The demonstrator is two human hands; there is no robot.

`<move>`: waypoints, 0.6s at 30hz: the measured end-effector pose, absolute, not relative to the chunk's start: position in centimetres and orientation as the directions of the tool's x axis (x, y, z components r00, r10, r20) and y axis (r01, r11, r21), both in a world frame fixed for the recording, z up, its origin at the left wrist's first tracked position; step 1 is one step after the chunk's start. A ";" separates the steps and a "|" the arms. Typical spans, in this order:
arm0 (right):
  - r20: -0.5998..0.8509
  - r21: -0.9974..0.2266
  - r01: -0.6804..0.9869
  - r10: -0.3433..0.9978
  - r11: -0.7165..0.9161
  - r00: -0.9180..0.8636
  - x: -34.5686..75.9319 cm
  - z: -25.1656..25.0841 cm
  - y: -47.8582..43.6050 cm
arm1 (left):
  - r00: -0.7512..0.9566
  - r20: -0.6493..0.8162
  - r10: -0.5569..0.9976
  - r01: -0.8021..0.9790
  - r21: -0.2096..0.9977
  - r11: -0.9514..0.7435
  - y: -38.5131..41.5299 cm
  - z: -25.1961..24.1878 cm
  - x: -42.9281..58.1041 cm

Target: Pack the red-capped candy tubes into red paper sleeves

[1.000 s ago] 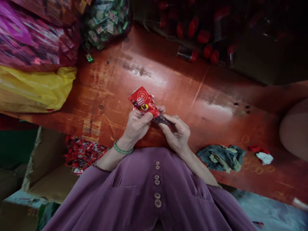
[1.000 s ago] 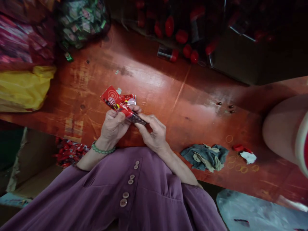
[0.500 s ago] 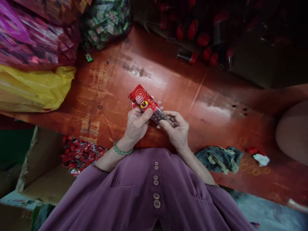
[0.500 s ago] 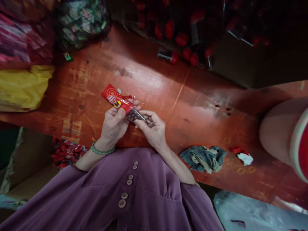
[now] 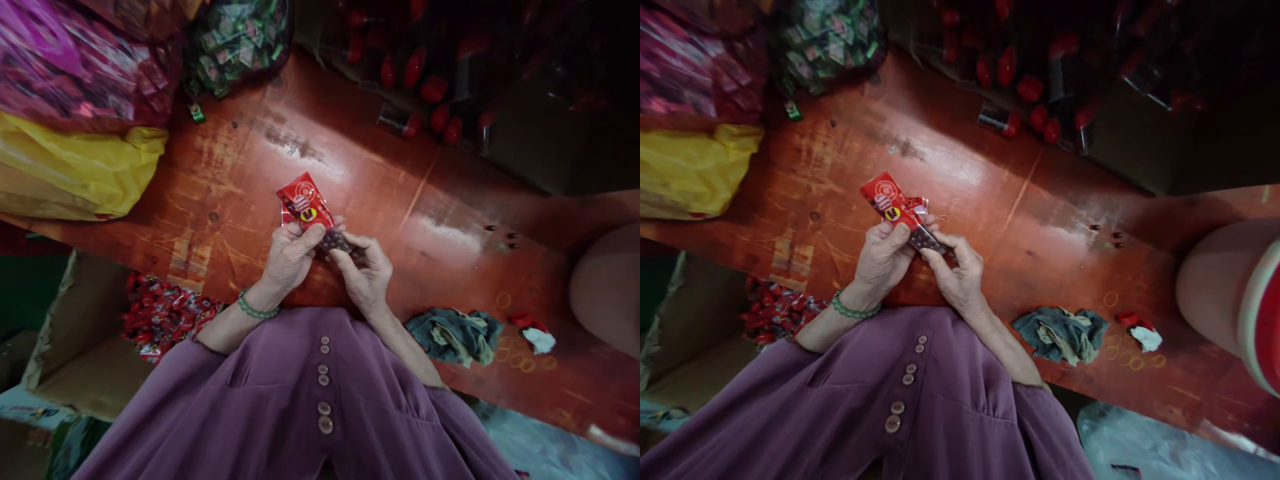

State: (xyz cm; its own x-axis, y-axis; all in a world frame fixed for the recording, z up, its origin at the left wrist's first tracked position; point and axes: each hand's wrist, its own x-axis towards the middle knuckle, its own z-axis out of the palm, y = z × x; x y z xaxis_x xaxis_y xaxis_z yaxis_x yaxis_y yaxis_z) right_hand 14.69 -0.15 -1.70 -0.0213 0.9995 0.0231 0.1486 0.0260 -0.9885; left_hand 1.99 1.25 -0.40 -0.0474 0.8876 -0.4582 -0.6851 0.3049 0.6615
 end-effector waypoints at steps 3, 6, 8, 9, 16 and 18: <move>-0.158 -0.987 -0.020 0.986 -0.160 -0.055 14.2 -0.9 0.2 | -0.013 -0.452 0.892 -0.656 0.678 0.333 1.0 -0.4 2.1; -0.214 -0.971 -0.095 0.974 -0.220 -0.071 13.6 -0.4 0.5 | 0.000 -0.457 0.890 -0.639 0.684 0.352 1.1 -0.5 1.7; -0.200 -0.973 -0.110 0.978 -0.205 -0.059 13.3 -0.4 0.6 | 0.009 -0.439 0.898 -0.639 0.688 0.343 1.3 -0.6 1.2; -0.189 -0.974 -0.116 0.980 -0.194 -0.054 13.2 -0.5 0.7 | 0.007 -0.425 0.905 -0.643 0.691 0.329 1.4 -0.6 1.0; -0.061 -0.997 0.052 0.997 -0.059 -0.038 13.3 -2.0 0.0 | -0.132 -0.437 0.890 -0.656 0.711 0.252 1.4 -1.0 0.6; -0.031 -0.995 0.091 0.999 -0.028 -0.029 13.3 -2.1 -0.3 | -0.115 -0.450 0.885 -0.656 0.704 0.273 1.2 -1.0 0.9</move>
State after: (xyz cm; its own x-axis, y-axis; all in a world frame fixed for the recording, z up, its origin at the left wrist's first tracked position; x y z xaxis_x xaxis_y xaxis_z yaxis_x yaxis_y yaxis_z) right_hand 13.28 -0.29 -2.15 -0.0285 0.9991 -0.0311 0.0909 -0.0284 -0.9955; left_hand 0.87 1.16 -1.02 -0.1152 0.8854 -0.4504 -0.6560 0.2726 0.7038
